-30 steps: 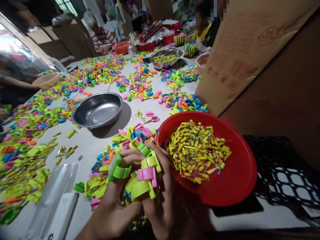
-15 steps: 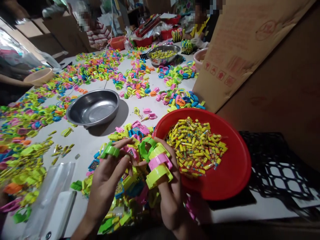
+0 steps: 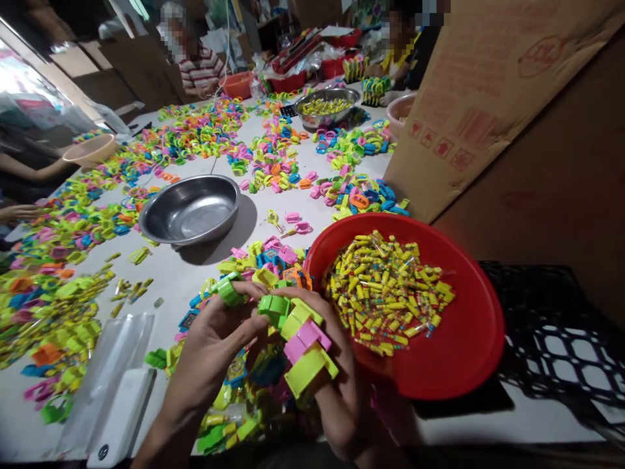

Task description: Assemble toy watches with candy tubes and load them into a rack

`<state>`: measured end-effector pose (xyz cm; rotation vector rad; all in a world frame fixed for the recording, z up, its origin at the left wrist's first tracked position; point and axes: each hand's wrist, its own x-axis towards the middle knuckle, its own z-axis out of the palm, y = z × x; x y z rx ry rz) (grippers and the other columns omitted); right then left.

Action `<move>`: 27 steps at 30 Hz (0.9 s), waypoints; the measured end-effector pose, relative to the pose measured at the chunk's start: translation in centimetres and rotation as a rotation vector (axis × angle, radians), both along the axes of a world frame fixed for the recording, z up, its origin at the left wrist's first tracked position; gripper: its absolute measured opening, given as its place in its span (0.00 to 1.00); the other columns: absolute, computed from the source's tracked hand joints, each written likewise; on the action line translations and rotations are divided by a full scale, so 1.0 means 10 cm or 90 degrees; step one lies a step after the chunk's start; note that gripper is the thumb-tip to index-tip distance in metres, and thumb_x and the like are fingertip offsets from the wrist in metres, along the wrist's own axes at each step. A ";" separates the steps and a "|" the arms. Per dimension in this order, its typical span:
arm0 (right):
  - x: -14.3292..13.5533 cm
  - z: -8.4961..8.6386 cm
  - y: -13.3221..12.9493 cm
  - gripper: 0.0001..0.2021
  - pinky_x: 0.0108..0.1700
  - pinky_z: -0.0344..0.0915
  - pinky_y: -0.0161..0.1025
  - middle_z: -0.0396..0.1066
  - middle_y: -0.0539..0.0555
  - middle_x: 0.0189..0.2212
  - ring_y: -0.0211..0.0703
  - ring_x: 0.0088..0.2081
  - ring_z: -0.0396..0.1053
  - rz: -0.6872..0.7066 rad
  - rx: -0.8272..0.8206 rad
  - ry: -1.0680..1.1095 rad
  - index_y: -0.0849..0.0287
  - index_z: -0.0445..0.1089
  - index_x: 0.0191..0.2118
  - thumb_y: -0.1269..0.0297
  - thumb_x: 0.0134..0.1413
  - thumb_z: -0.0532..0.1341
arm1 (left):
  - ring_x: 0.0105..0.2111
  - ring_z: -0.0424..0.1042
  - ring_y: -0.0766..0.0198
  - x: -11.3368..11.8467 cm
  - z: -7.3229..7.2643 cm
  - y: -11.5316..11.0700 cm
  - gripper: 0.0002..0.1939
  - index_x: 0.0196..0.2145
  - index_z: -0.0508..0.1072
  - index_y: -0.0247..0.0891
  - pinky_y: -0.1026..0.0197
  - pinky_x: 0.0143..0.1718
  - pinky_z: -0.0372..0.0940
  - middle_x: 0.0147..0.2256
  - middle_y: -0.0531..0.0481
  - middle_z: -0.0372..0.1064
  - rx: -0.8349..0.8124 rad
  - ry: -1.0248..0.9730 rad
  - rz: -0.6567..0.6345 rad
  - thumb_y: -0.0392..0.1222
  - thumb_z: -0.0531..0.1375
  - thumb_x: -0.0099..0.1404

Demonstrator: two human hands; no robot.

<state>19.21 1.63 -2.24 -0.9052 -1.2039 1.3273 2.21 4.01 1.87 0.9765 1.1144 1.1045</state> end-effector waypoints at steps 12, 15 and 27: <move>-0.03 0.00 0.02 0.22 0.72 0.59 0.59 0.63 0.54 0.70 0.61 0.71 0.60 0.033 0.019 0.105 0.42 0.66 0.68 0.55 0.73 0.57 | 0.28 0.77 0.67 0.23 0.12 -0.22 0.09 0.37 0.83 0.40 0.71 0.29 0.73 0.31 0.50 0.80 0.031 0.166 0.135 0.47 0.71 0.64; -0.01 0.01 0.06 0.23 0.74 0.55 0.59 0.61 0.52 0.72 0.59 0.72 0.58 0.043 0.063 0.008 0.38 0.63 0.70 0.51 0.74 0.55 | 0.21 0.71 0.71 0.21 0.14 -0.23 0.11 0.41 0.85 0.42 0.71 0.24 0.70 0.31 0.50 0.80 0.024 0.150 0.074 0.49 0.70 0.66; 0.14 -0.11 0.15 0.36 0.79 0.35 0.48 0.43 0.43 0.79 0.48 0.79 0.38 0.103 0.171 -0.281 0.41 0.37 0.80 0.62 0.74 0.53 | 0.28 0.74 0.65 0.09 0.07 -0.17 0.23 0.39 0.82 0.37 0.66 0.30 0.71 0.33 0.49 0.80 -0.149 0.034 -0.044 0.51 0.79 0.51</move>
